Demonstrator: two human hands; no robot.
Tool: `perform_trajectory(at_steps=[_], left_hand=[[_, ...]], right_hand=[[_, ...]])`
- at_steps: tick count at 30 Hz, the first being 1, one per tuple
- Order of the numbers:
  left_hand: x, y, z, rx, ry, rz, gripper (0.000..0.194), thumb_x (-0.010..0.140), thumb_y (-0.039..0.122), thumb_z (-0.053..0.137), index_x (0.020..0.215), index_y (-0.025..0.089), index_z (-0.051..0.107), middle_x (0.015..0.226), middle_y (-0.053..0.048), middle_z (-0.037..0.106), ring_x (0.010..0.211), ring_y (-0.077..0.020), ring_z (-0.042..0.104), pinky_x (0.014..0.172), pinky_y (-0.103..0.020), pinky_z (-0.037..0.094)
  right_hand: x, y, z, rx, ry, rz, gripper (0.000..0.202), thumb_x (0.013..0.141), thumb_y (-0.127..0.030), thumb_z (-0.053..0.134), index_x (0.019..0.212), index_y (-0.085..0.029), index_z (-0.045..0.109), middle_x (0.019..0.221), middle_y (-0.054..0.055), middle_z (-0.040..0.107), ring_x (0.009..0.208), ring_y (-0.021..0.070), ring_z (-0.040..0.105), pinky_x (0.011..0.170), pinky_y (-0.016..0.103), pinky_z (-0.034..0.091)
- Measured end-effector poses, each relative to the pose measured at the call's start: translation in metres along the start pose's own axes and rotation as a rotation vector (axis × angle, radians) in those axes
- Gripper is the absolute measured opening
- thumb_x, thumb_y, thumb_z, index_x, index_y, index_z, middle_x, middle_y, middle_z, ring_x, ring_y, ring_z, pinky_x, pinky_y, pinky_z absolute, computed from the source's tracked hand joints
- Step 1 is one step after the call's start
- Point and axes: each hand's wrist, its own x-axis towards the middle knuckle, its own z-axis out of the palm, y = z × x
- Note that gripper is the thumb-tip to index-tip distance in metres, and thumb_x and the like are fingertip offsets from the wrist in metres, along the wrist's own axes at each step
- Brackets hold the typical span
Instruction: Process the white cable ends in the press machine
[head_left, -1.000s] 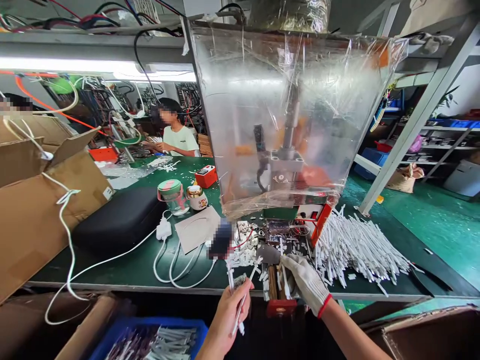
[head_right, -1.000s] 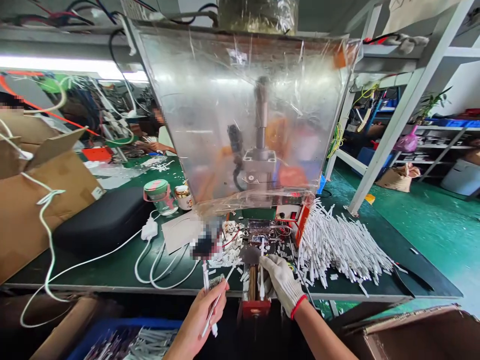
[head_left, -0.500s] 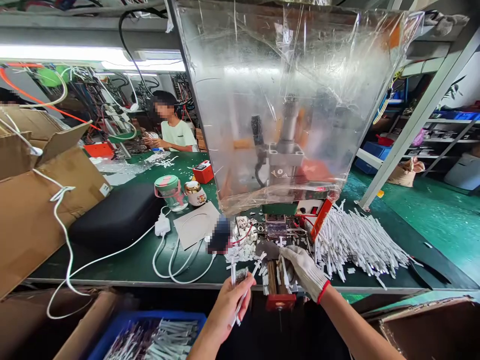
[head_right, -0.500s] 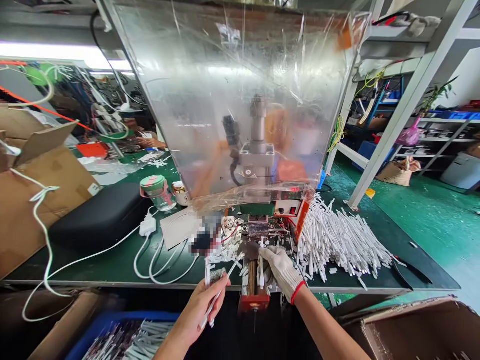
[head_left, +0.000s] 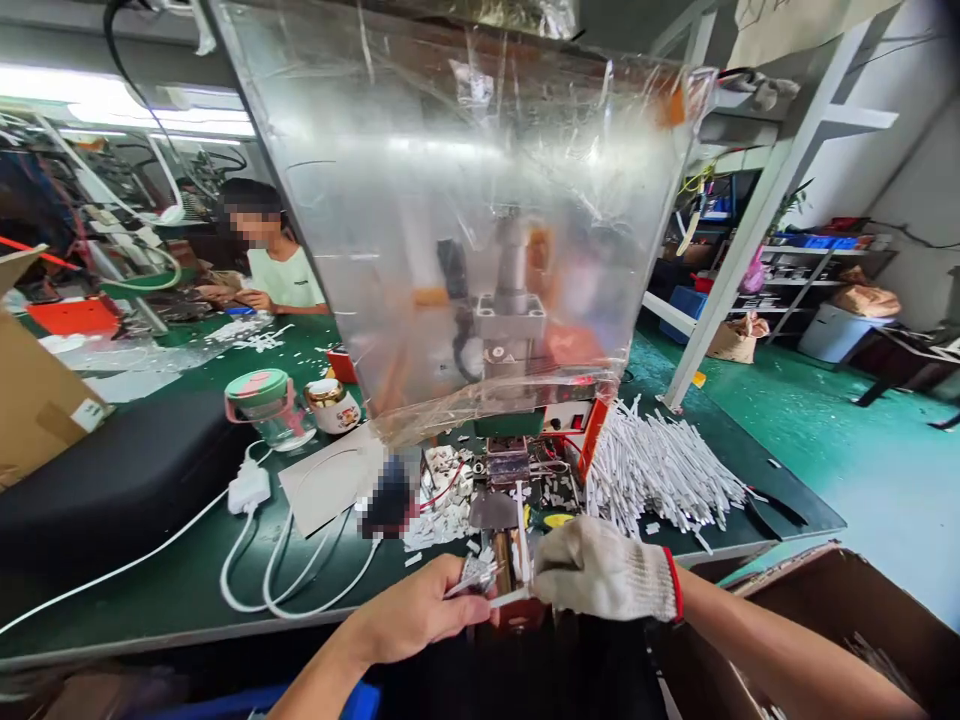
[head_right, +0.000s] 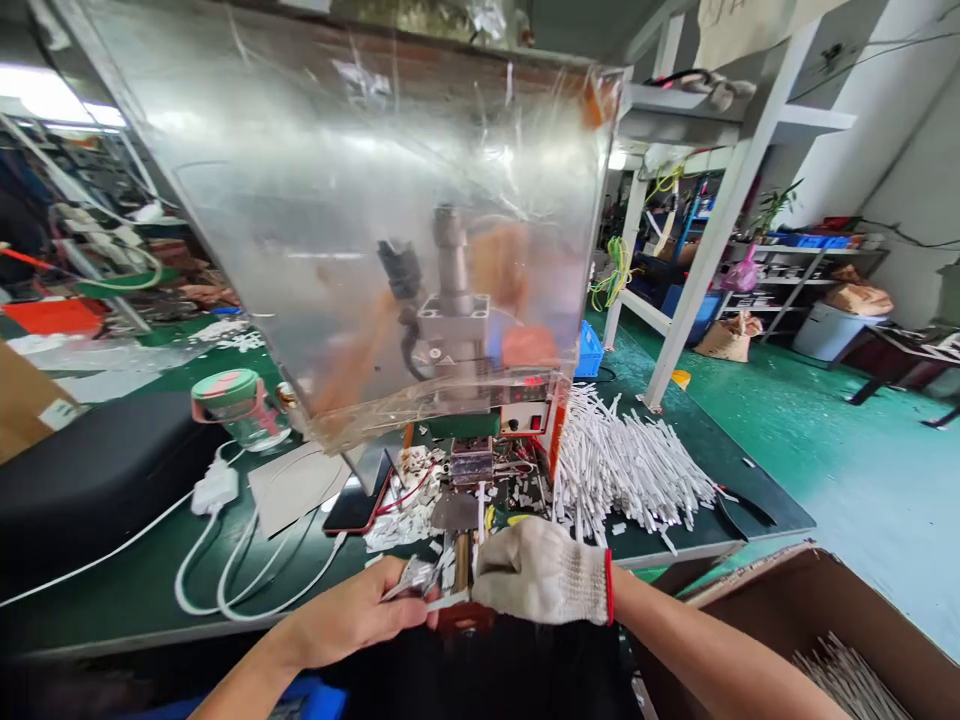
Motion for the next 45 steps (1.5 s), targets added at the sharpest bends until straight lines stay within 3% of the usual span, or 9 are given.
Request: perform_trajectory(at_steps=[3,10,16,20,23,27,30,34,45], left_hand=[[0.002,-0.013,-0.01,-0.189,0.128,-0.017,0.042,0.076,0.058,0.077,0.084,0.019,0.065,0.051,0.009,0.042,0.042,-0.0071,0.028,0.044,-0.023,0.019],[0.04,-0.04,0.016,-0.499,0.492,0.064,0.048,0.069,0.059,0.081,0.068,0.021,0.052,0.046,0.013,0.027,0.039,-0.0042,0.015,0.04,-0.019,0.011],[0.089,-0.024,0.047,-0.159,0.673,0.207,0.038,0.071,0.055,0.079,0.073,0.018,0.069,0.058,0.001,0.055,0.06,-0.0161,0.051,0.051,-0.022,0.032],[0.1,-0.018,0.049,-0.217,0.656,0.146,0.045,0.073,0.06,0.074,0.064,0.018,0.064,0.045,0.007,0.04,0.044,-0.0096,0.032,0.045,-0.023,0.022],[0.09,-0.018,0.046,-0.388,0.575,0.127,0.044,0.072,0.06,0.072,0.065,0.018,0.061,0.039,0.012,0.027,0.036,-0.0056,0.018,0.04,-0.022,0.011],[0.066,-0.021,0.038,-0.607,0.548,0.172,0.044,0.069,0.056,0.079,0.063,0.019,0.056,0.042,0.014,0.023,0.036,-0.0028,0.017,0.038,-0.018,0.011],[0.048,-0.024,0.034,-0.745,0.569,0.195,0.05,0.064,0.057,0.084,0.061,0.019,0.051,0.044,0.014,0.023,0.037,-0.0021,0.018,0.037,-0.016,0.013],[0.028,-0.032,0.031,-0.739,0.635,0.198,0.057,0.062,0.06,0.085,0.057,0.019,0.046,0.044,0.012,0.031,0.038,-0.0016,0.021,0.038,-0.017,0.015],[0.004,-0.054,0.032,-0.646,0.646,0.131,0.05,0.071,0.057,0.08,0.058,0.017,0.054,0.039,0.008,0.041,0.034,-0.0021,0.026,0.04,-0.019,0.016]], right_hand=[[-0.011,0.031,-0.024,-0.192,0.03,0.05,0.017,0.085,-0.028,0.059,0.077,-0.019,0.072,0.067,0.001,0.063,0.058,0.0126,0.051,0.053,0.026,0.031],[0.0,0.116,-0.111,-0.21,0.889,0.339,0.023,0.086,-0.037,0.069,0.085,-0.014,0.072,0.064,0.001,0.06,0.055,0.0122,0.052,0.052,0.026,0.036],[0.028,0.116,-0.131,-0.102,0.929,0.312,0.028,0.098,-0.039,0.061,0.107,-0.014,0.065,0.099,0.005,0.066,0.078,0.0136,0.063,0.07,0.029,0.055],[0.017,0.116,-0.137,-0.061,0.889,0.264,0.019,0.083,-0.031,0.067,0.078,-0.013,0.064,0.069,0.002,0.06,0.059,0.0116,0.053,0.053,0.025,0.041],[-0.003,0.108,-0.123,0.217,0.799,0.185,0.021,0.074,-0.034,0.068,0.082,-0.016,0.061,0.061,-0.001,0.056,0.053,0.0111,0.05,0.049,0.024,0.038],[-0.012,0.081,-0.058,0.58,0.461,0.21,0.037,0.077,-0.05,0.073,0.088,-0.019,0.056,0.055,-0.005,0.055,0.041,0.0095,0.047,0.038,0.021,0.033],[0.011,0.065,0.002,0.682,0.29,0.184,0.042,0.081,-0.058,0.07,0.085,-0.02,0.053,0.055,-0.005,0.058,0.037,0.0084,0.047,0.035,0.02,0.034],[0.059,0.067,0.053,0.746,0.344,0.227,0.043,0.077,-0.058,0.069,0.078,-0.022,0.046,0.046,-0.008,0.051,0.031,0.0076,0.042,0.031,0.019,0.029],[0.09,0.078,0.061,0.817,0.439,0.309,0.032,0.073,-0.045,0.068,0.075,-0.023,0.045,0.044,-0.009,0.047,0.029,0.01,0.042,0.028,0.022,0.03]])
